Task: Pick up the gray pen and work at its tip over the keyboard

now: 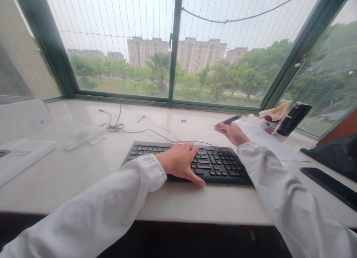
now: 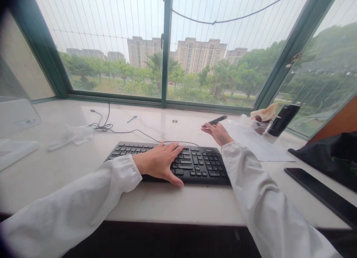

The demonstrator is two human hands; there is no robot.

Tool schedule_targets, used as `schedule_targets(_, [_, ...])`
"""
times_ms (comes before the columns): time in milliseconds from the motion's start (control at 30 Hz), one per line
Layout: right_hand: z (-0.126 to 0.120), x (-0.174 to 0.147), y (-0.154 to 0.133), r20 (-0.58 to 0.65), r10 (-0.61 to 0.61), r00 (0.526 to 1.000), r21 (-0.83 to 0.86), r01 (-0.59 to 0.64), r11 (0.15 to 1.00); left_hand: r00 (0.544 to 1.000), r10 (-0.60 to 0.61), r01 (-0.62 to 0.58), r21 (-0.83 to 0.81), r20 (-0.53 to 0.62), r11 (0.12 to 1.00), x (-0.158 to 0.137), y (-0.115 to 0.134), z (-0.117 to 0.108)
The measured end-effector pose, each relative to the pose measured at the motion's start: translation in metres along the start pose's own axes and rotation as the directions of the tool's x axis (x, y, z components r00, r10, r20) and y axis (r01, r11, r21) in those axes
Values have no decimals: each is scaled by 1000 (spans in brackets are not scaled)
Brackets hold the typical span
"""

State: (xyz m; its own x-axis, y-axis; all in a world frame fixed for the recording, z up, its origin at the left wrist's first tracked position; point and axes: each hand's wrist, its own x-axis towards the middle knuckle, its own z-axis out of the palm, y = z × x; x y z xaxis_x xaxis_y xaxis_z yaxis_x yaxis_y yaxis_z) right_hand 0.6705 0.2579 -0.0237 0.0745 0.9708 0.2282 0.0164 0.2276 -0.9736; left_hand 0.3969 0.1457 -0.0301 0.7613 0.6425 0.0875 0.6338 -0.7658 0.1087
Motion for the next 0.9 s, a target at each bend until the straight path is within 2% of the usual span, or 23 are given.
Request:
schedule_targets(200, [24, -19, -15, 81, -133, 988, 48, 130, 990, 1000, -8, 9, 34, -12, 999, 5, 5, -2])
schedule_targets(333, [28, -27, -23, 187, -155, 970, -39, 165, 985, 1000, 15, -14, 61, -21, 998, 5, 5, -2])
schedule_targets(533, [31, -37, -35, 305, -151, 940, -190, 215, 958, 1000, -28, 27, 116, 4, 993, -1, -26, -12])
schedule_targets(633, [43, -46, -38, 368, -98, 925, -249, 199, 948, 998, -52, 50, 93, 28, 994, -6, -42, -17])
schedule_targets(733, [57, -54, -34, 410, -102, 906, -260, 224, 939, 997, -65, 63, 63, 31, 996, -7, -49, -21])
schedule_targets(900, [69, -60, -23, 436, -155, 887, -331, 318, 889, 987, -121, 131, 91, -107, 987, -2, -49, -24])
